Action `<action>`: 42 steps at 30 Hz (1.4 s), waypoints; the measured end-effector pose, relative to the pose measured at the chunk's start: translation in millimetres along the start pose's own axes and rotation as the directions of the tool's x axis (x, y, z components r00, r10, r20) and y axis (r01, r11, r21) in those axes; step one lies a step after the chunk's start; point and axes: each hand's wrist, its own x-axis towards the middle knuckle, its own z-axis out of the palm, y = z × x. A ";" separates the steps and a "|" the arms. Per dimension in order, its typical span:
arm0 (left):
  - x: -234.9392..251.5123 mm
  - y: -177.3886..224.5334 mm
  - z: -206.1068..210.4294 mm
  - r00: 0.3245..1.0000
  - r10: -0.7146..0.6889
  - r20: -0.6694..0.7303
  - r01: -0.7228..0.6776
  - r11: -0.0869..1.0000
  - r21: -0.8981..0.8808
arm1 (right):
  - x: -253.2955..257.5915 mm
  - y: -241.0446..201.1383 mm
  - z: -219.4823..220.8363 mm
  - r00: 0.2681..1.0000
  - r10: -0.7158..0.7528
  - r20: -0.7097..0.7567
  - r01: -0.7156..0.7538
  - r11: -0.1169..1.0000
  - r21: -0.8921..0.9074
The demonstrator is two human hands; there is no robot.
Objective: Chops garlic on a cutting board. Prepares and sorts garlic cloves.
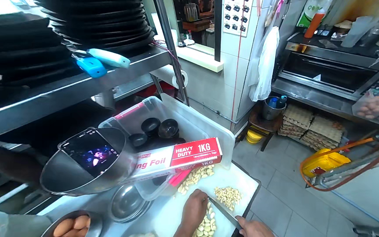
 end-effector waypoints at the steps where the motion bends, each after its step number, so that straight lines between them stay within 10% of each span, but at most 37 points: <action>1: -0.2 2.8 -2.4 1.000 -0.013 0.027 0.012 1.000 0.023 | 3.4 0.8 1.0 1.000 0.002 0.005 -0.002 1.000 0.000; 5: -1.7 20.2 -24.8 0.965 -0.191 0.182 0.163 0.974 0.157 | 11.7 5.9 -0.3 0.999 -0.010 0.052 0.008 0.999 0.047; 12: -14.6 -14.7 -39.2 0.859 -0.486 -0.160 0.498 0.866 0.043 | -0.2 13.7 16.0 1.000 -0.005 0.023 0.003 0.995 0.103; 42: 2.0 17.2 -7.3 0.981 -0.170 0.097 0.164 0.984 0.067 | 6.3 1.7 9.0 0.999 0.009 0.045 -0.011 0.999 0.033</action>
